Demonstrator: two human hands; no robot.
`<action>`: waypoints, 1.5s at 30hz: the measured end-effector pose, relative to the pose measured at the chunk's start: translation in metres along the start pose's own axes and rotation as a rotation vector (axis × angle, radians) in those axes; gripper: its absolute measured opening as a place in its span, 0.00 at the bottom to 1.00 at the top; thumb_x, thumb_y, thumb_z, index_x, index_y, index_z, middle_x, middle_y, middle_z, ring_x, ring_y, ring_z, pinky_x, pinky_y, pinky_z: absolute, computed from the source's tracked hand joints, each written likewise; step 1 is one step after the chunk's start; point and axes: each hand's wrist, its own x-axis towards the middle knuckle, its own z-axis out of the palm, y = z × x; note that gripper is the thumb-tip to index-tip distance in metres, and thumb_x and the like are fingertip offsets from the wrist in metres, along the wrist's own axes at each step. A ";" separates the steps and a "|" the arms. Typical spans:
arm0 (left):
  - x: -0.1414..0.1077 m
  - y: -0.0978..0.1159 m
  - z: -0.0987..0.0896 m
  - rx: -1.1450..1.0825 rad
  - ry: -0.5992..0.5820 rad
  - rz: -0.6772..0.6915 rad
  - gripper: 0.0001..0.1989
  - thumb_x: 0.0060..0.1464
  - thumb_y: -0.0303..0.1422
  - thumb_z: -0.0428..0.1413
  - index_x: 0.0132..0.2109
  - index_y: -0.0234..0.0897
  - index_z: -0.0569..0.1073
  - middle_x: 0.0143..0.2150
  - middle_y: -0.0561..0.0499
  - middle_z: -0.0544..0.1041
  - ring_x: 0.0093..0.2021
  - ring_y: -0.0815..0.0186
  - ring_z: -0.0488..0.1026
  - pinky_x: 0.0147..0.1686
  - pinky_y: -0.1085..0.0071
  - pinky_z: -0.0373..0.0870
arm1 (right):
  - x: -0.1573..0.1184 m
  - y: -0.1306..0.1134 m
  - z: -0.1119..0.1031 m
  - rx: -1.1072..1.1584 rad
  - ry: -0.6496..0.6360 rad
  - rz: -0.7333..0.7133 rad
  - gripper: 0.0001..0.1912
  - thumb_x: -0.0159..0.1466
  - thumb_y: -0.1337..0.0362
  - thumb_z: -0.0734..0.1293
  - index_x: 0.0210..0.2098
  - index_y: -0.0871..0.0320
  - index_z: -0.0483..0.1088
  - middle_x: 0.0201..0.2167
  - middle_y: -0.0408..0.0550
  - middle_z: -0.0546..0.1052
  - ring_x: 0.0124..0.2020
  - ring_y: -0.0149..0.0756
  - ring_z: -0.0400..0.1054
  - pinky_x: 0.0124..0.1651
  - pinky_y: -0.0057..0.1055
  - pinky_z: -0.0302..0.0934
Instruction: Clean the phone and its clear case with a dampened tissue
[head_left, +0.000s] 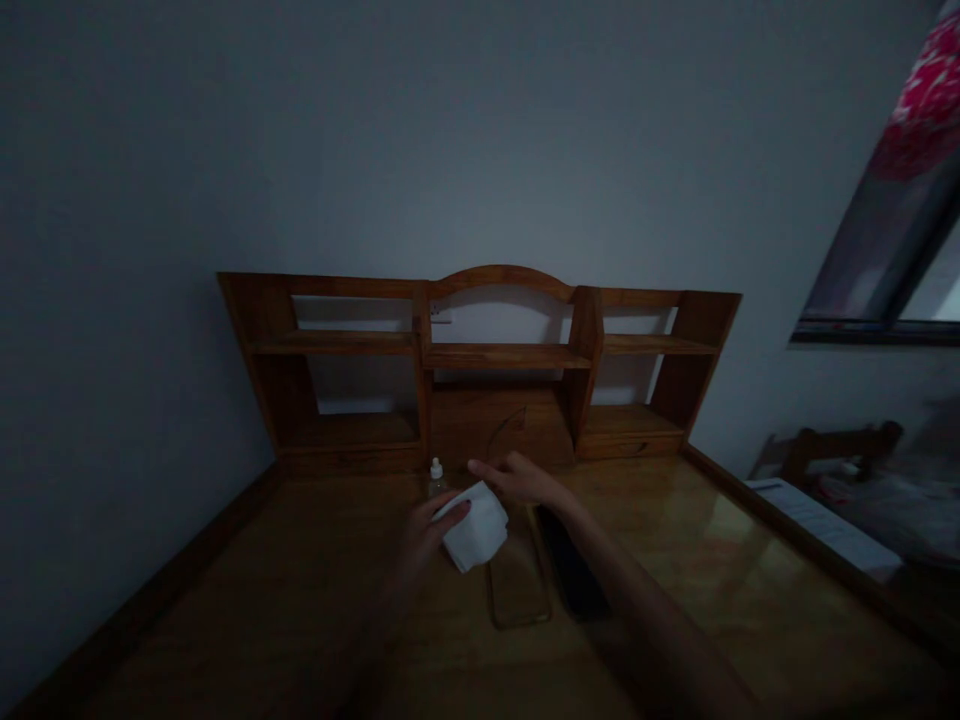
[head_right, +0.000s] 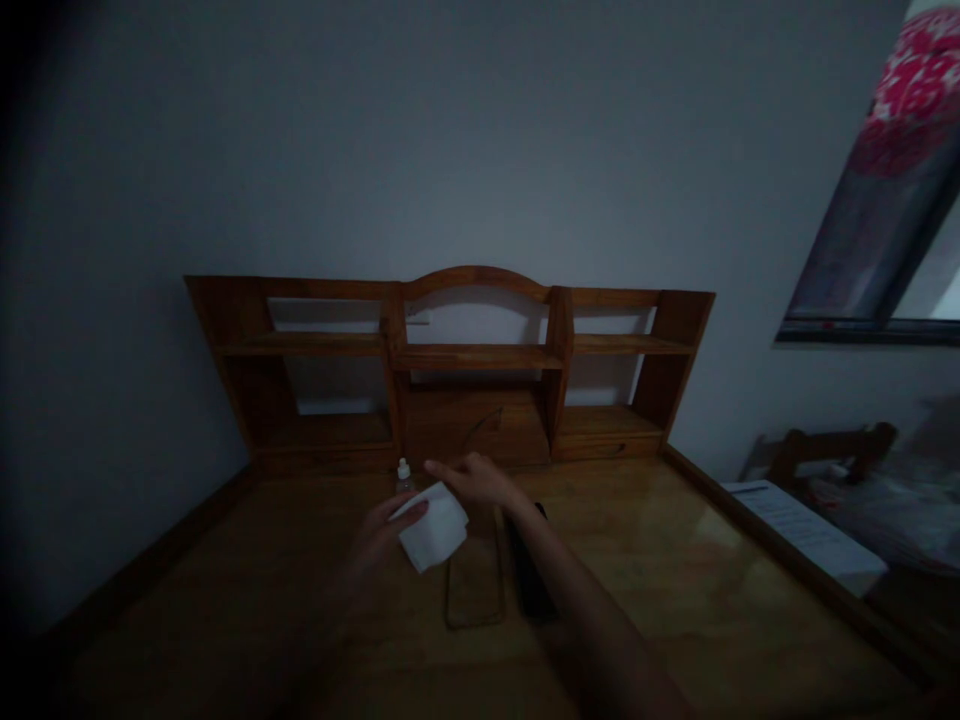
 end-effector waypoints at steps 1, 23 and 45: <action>0.002 0.004 0.004 -0.004 0.008 0.011 0.23 0.45 0.44 0.63 0.45 0.33 0.78 0.43 0.44 0.79 0.41 0.58 0.75 0.39 0.69 0.67 | -0.006 0.006 0.004 0.042 -0.006 0.010 0.30 0.58 0.40 0.64 0.22 0.63 0.73 0.16 0.40 0.67 0.19 0.27 0.59 0.24 0.24 0.52; 0.005 -0.027 0.043 0.744 0.030 0.103 0.10 0.52 0.38 0.55 0.41 0.40 0.72 0.38 0.42 0.76 0.43 0.52 0.72 0.44 0.63 0.59 | -0.065 0.123 -0.023 0.632 0.742 0.270 0.25 0.51 0.49 0.73 0.39 0.63 0.75 0.35 0.54 0.81 0.32 0.42 0.76 0.32 0.31 0.69; 0.016 -0.025 0.048 0.061 0.031 -0.043 0.17 0.44 0.27 0.60 0.44 0.33 0.73 0.35 0.47 0.77 0.37 0.62 0.74 0.36 0.69 0.68 | -0.067 0.124 -0.024 0.563 0.794 0.273 0.24 0.52 0.49 0.71 0.38 0.64 0.76 0.34 0.54 0.80 0.33 0.43 0.75 0.35 0.33 0.68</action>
